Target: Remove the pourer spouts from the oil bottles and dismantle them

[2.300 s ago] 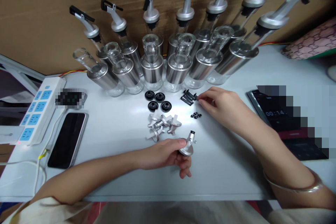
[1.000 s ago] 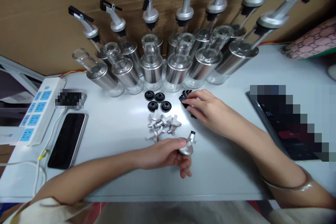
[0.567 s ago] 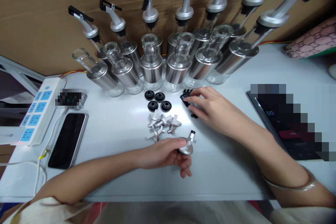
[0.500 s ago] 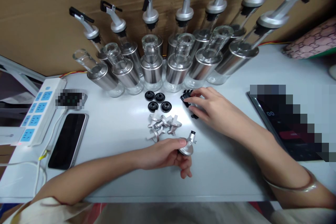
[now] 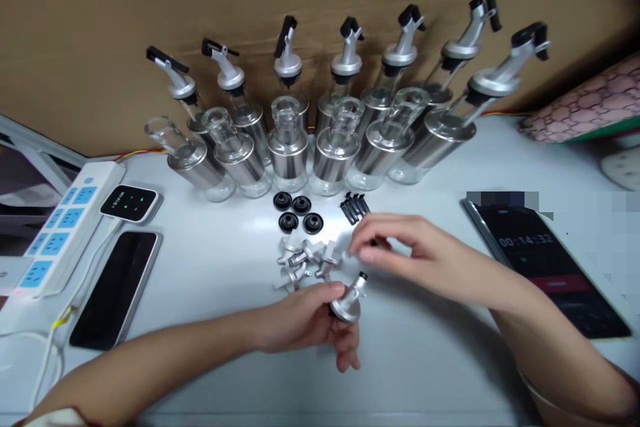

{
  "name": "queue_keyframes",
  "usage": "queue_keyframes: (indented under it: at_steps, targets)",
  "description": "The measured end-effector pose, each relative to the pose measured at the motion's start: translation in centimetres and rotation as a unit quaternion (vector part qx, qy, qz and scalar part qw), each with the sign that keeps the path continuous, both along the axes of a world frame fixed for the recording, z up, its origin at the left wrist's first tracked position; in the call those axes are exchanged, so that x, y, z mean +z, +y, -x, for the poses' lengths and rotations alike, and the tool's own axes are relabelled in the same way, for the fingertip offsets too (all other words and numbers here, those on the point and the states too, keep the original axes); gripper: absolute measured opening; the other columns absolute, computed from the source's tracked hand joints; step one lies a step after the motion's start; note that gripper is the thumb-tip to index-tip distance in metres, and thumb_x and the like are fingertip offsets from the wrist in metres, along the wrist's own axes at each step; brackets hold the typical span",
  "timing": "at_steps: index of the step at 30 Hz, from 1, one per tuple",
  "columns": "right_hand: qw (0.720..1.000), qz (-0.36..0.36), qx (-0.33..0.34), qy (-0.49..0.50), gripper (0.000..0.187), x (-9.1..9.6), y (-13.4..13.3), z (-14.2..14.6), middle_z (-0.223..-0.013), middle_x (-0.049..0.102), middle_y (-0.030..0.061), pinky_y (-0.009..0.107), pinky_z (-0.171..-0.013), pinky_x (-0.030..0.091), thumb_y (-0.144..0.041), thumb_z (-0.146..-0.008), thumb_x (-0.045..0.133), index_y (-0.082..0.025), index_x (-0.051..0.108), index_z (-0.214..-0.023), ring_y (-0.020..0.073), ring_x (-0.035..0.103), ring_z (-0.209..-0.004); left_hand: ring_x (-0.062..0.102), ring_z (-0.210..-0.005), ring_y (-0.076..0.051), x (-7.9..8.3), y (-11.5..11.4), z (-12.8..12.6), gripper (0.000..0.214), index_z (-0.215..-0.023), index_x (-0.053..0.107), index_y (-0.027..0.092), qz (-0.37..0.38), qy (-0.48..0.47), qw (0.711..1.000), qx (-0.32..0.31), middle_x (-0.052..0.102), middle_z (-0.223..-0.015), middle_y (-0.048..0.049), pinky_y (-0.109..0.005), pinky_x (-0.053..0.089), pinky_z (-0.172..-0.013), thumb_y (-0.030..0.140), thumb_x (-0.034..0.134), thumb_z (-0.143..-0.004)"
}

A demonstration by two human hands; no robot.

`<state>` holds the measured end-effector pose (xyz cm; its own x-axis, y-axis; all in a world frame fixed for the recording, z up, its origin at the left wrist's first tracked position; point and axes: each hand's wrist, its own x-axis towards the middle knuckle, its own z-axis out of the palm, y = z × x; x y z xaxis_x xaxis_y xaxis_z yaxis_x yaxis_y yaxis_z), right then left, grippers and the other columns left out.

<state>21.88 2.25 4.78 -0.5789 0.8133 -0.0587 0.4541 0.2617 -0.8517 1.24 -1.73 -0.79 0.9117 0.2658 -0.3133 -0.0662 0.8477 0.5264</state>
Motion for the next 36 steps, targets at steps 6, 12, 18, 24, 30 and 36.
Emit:
queue_keyframes:
  at_steps: [6,12,18,24,30,36]
  targets:
    - [0.987,0.137,0.071,0.054,0.026,1.2,-0.6,0.2,-0.083,0.065,0.0011,0.023,-0.070,0.043,-0.037,-0.095,0.049,-0.017,0.063,-0.087,0.0115,0.056,-0.075,0.050,-0.054,-0.010,0.1,0.1,0.0,0.062,-0.060,0.039,0.018,0.004,0.002,1.000,-0.009,0.047,-0.055,0.0043,-0.030,0.041,-0.071,0.077,0.049,-0.075]
    - [0.989,0.129,0.075,-0.016,0.032,0.8,-0.7,0.4,-0.063,0.044,-0.0050,0.022,-0.054,0.032,-0.042,-0.098,0.041,-0.019,0.051,-0.077,0.0096,0.039,-0.058,0.050,-0.056,-0.010,-0.1,-0.1,0.1,0.056,-0.066,0.049,0.016,-0.001,-0.002,1.000,0.000,0.048,-0.063,0.0034,-0.030,0.041,-0.071,0.070,0.052,-0.078]
    - [0.990,0.105,0.084,-0.048,0.034,1.0,-0.9,0.5,-0.067,0.046,-0.0034,0.025,-0.059,0.036,-0.040,-0.101,0.031,-0.020,0.045,-0.076,0.0113,0.044,-0.062,0.050,-0.054,-0.010,0.0,-0.1,0.0,0.053,-0.065,0.045,0.016,0.006,-0.005,1.000,0.006,0.048,-0.061,0.0035,-0.031,0.041,-0.070,0.067,0.052,-0.080]
    - [0.992,0.071,0.090,-0.057,0.039,1.0,-1.2,1.2,-0.057,0.035,-0.0054,0.025,-0.054,0.031,-0.039,-0.100,0.031,-0.020,0.033,-0.065,0.0094,0.036,-0.052,0.052,-0.058,-0.011,0.0,0.0,0.1,0.059,-0.070,0.054,0.014,-0.019,0.014,0.999,-0.022,0.051,-0.068,0.0012,-0.031,0.040,-0.071,0.072,0.052,-0.077]
    - [0.996,0.074,0.015,-0.038,0.044,1.5,-0.9,0.4,-0.054,0.031,-0.0055,0.024,-0.050,0.028,-0.042,-0.097,0.038,-0.020,0.035,-0.059,0.0089,0.029,-0.051,0.053,-0.058,-0.010,0.1,0.0,0.2,0.052,-0.074,0.053,0.015,-0.029,0.016,0.999,-0.010,0.051,-0.071,0.0019,-0.032,0.041,-0.073,0.067,0.053,-0.080]
    - [0.993,0.014,-0.119,-0.017,0.020,1.4,-0.1,-2.3,-0.080,0.066,0.0025,0.027,-0.064,0.045,-0.040,-0.086,0.060,-0.021,0.064,-0.083,0.0154,0.057,-0.070,0.053,-0.059,-0.011,-0.1,-0.1,0.1,0.047,-0.071,0.052,0.015,-0.008,0.006,1.000,-0.003,0.050,-0.068,0.0018,-0.032,0.041,-0.073,0.060,0.050,-0.083]
